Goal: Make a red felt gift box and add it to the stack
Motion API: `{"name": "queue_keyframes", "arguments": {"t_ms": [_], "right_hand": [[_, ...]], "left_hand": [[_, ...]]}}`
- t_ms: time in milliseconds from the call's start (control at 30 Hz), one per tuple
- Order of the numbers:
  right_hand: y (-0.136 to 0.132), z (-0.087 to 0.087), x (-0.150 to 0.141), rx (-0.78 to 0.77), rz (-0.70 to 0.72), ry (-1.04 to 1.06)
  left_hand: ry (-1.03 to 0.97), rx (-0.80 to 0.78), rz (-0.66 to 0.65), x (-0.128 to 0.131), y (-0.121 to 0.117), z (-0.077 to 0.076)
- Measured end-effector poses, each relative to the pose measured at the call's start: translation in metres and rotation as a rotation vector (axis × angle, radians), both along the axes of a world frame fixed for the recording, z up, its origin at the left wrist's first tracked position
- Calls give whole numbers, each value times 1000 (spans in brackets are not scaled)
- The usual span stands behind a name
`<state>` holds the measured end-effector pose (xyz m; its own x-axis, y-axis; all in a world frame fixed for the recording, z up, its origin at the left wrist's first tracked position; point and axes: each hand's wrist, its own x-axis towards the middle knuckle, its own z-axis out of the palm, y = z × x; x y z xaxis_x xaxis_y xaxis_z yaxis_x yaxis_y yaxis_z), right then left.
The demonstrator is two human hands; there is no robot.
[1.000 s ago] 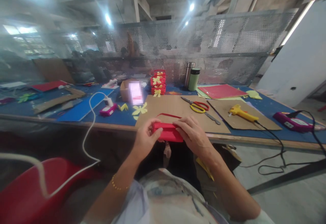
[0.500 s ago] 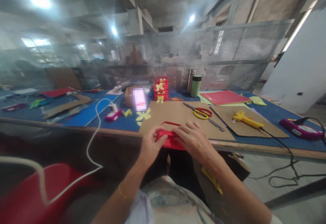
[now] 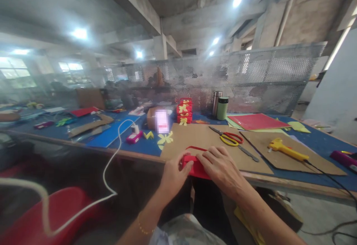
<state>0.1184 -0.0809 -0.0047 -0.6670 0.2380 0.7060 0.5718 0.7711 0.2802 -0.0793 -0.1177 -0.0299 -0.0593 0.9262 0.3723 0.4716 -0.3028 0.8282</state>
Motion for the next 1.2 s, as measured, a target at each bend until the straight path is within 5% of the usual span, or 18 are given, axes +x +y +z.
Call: {"name": "queue_keyframes", "arguments": {"t_ms": [133,233,667,900,1067,1200], "right_hand": [[0,-1,1,7,14,-1],[-1,-1,1,2,31,-14],[-3,-7,3,-52,65,-50],[-16,0,21,-160,12,218],[-29,-30,32,-292,-58,571],[-33,-44,23,-392,20,540]], "left_hand": [[451,170,142,2,-11,10],[659,271,122,5,-13,17],[1011,628,103,6,-11,19],[1024,561,67,-2,-11,32],[890,565,117,-11,-4,33],[886,536,119,-13,0,30]]}}
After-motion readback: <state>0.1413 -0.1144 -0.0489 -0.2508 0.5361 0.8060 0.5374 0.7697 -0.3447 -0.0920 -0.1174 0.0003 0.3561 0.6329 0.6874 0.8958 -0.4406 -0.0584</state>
